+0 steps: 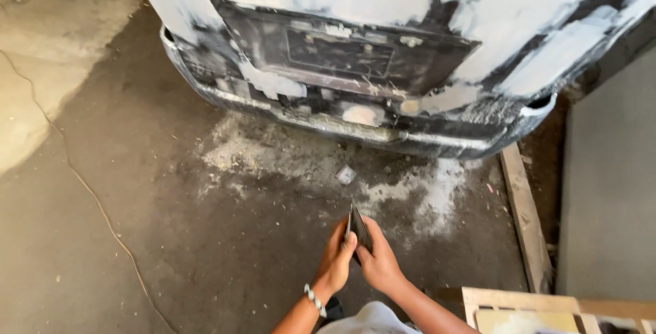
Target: The person scoops a white paste from a container on a wooden chair using a putty knife and applies it to the front bumper of a car. They spread the filler over the surface and smooth it out, repeatedly returning to the chair to gather more material.
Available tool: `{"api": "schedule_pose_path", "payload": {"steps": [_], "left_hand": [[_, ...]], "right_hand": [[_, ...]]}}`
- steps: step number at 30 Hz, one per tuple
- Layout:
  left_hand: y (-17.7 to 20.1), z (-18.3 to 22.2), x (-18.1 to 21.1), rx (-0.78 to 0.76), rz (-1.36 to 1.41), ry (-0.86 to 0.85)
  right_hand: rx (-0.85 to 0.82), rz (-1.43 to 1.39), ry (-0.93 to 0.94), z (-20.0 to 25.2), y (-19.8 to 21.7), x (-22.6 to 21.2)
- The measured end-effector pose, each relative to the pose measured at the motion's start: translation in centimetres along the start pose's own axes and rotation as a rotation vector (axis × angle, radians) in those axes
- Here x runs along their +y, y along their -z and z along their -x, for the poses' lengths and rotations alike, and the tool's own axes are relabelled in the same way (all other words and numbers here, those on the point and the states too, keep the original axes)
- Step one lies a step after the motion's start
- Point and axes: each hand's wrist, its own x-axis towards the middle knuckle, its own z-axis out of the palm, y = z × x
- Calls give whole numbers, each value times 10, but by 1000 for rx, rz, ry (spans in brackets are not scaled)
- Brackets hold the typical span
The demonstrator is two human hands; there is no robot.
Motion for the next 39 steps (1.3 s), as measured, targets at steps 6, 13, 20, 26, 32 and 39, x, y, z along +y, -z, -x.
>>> {"api": "schedule_pose_path", "payload": {"steps": [6, 13, 20, 26, 32, 39], "left_hand": [[-31, -4, -17, -173, 51, 186], [-81, -46, -68, -265, 328, 456], [-164, -11, -132, -340, 417, 832], [-241, 5, -82, -576, 347, 1109], [-270, 54, -241, -843, 420, 1407], [-373, 22, -50, -1134, 160, 1540]], "right_hand": [[77, -122, -1, 22, 29, 31], [525, -86, -7, 66, 117, 54], [601, -195, -36, 145, 152, 52], [557, 326, 191, 191, 194, 21], [567, 574, 244, 227, 240, 64], [1012, 558, -180, 266, 286, 130]]}}
